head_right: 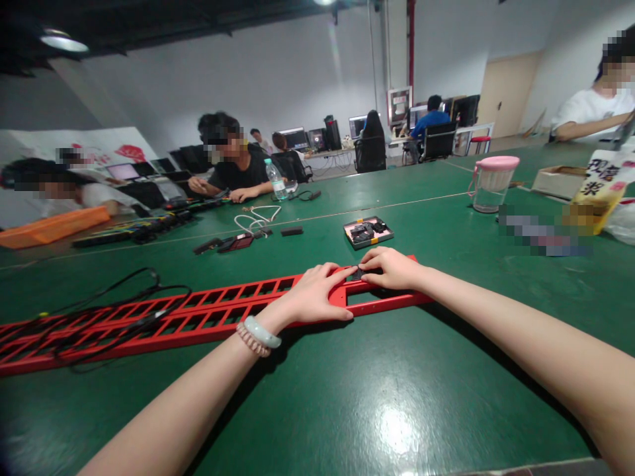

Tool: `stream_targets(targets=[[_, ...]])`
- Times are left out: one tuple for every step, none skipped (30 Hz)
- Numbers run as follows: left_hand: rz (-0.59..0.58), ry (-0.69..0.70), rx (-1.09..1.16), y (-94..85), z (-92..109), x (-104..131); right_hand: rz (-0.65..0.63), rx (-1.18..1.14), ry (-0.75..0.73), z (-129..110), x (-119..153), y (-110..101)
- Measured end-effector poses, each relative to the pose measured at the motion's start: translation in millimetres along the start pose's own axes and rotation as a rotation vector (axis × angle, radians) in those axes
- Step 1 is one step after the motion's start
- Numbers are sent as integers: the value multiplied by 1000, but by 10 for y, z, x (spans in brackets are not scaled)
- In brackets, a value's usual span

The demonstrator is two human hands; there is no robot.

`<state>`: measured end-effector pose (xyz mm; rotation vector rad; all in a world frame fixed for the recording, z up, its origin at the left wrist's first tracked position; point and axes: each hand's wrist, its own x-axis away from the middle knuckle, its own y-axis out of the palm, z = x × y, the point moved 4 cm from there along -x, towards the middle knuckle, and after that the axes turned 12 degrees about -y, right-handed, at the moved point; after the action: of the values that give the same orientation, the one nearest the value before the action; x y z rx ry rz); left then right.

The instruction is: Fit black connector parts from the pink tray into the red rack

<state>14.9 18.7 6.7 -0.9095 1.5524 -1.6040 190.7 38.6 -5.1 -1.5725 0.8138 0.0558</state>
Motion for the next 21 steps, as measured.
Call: stream_targets(targets=[[0, 3, 0, -1, 1, 0, -1, 3, -4, -1, 0, -1], [0, 6, 1, -1, 2, 0, -2, 5, -6, -3, 0, -2], [-1, 8, 2, -1, 2, 0, -1, 5, -7, -5, 1, -3], [-2, 9, 1, 0, 1, 0, 1, 5, -7, -7, 2, -5], [-3, 9, 0, 1, -1, -1, 4, 3, -6, -9, 3, -7], [-3, 9, -1, 3, -3, -1, 7, 0, -5, -11, 4, -9], [-2, 9, -2, 4, -4, -2, 10, -2, -5, -13, 5, -12], [-2, 10, -3, 6, -5, -3, 13, -4, -5, -14, 5, -14], [-1, 10, -3, 7, -5, -3, 15, -6, -6, -15, 4, -15], [0, 10, -3, 8, -5, -3, 14, -9, -6, -15, 2, -15], [0, 9, -3, 7, -4, -2, 13, -13, -4, -13, 0, -14], [0, 6, -2, 4, -3, -1, 11, -19, 1, -10, -2, -12], [0, 2, 0, 0, -1, 2, 8, -24, 5, -8, -5, -10], [-1, -2, 2, -6, 1, 5, 6, -28, 10, -6, -7, -7], [-1, -6, 4, -14, 5, 9, 7, -29, 15, -4, -9, -4], [-2, -9, 4, -21, 9, 13, 11, -27, 18, -4, -10, -3], [-5, -12, 3, -27, 13, 17, 17, -23, 20, -4, -11, -1], [-11, -15, 1, -32, 16, 20, 25, -18, 21, -3, -11, 1], [-16, -18, -2, -35, 19, 23, 34, -12, 24, 0, -11, 3], [-21, -20, -4, -37, 21, 25, 42, -8, 26, 3, -12, 5], [-22, -20, -4, -38, 22, 26, 48, -4, 26, 7, -14, 9]])
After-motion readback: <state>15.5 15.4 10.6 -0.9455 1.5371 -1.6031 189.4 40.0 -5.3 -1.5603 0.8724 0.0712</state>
